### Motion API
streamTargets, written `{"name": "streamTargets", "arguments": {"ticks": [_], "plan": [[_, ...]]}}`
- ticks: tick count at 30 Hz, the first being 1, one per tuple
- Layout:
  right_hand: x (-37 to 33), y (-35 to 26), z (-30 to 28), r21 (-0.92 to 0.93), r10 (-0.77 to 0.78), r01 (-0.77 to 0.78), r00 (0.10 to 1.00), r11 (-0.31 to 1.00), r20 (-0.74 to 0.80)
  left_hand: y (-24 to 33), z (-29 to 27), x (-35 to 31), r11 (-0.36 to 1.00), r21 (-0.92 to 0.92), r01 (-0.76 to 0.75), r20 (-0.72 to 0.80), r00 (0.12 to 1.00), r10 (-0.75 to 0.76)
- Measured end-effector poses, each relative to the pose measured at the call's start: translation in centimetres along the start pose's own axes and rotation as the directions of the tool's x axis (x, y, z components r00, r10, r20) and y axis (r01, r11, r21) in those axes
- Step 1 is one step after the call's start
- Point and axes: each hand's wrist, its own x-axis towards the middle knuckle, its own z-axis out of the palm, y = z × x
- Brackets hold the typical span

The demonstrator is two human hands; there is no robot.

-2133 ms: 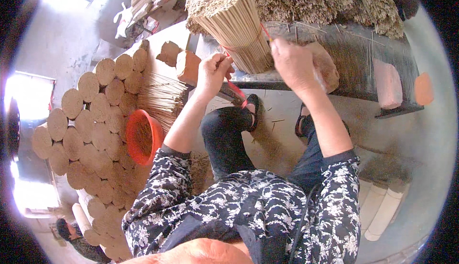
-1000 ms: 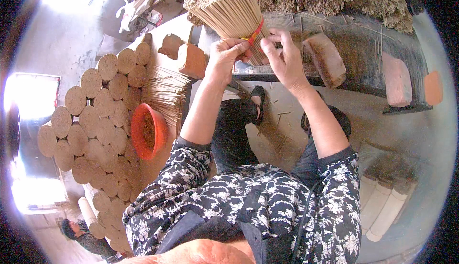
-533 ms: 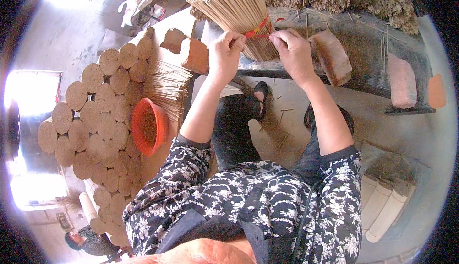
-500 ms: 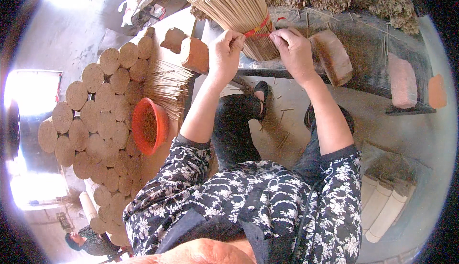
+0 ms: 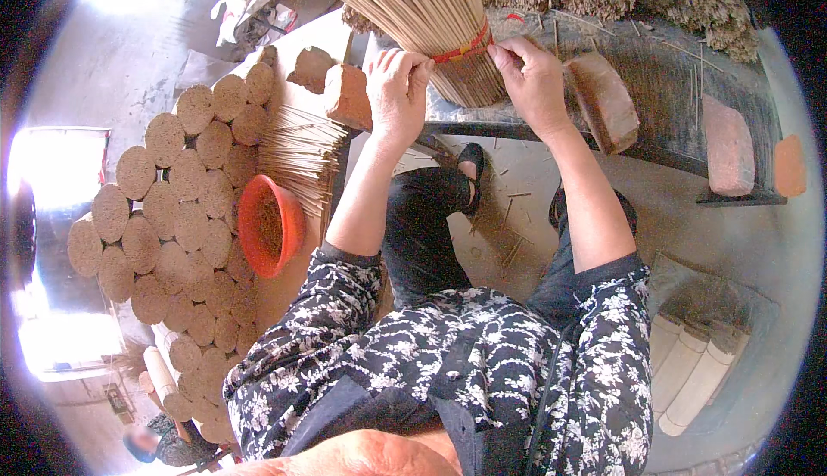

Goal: Gathering and bundling large groups of thin wooden sticks using rubber bands and ribbons.

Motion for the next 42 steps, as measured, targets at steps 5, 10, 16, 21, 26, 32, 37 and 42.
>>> {"name": "streamTargets", "arguments": {"ticks": [5,10,16,21,26,32,37,42], "plan": [[0.5,-0.2,0.0,-0.005,-0.021,0.021,1.0,1.0,-0.019,-0.2,-0.4,0.4,1.0,-0.017,-0.021,-0.014,1.0,0.02],[0.7,-0.1,0.0,0.013,-0.015,0.015,1.0,1.0,-0.024,-0.4,-0.5,0.6,0.999,-0.032,-0.007,-0.012,1.0,0.006],[0.9,-0.6,0.0,-0.022,-0.022,0.022,1.0,1.0,-0.018,-0.5,-0.8,0.7,0.998,-0.06,0.032,-0.011,0.999,-0.033],[-0.2,-3.1,-2.2,0.16,0.26,-0.35,0.874,0.923,0.411,-0.3,-1.1,-1.0,0.788,-0.303,0.537,0.283,0.84,-0.463],[-4.1,-5.3,-1.0,0.155,0.193,-0.526,0.547,0.836,0.814,0.2,-3.1,-3.5,-0.354,-0.68,0.642,0.73,0.545,-0.412],[-6.2,-3.0,0.8,0.038,0.298,-0.62,0.429,0.784,0.853,-3.7,-9.1,-4.5,0.075,-0.912,0.404,0.277,0.738,-0.616],[-5.1,0.7,-1.0,-0.066,0.382,-0.627,0.384,0.776,0.841,-13.6,-22.8,-8.7,0.713,-0.353,0.606,-0.144,0.718,-0.681],[-5.3,2.0,-0.4,-0.089,0.362,-0.64,0.31,0.763,0.879,-19.6,-31.5,-20.4,0.636,0.204,0.744,-0.67,0.58,-0.464]]}}
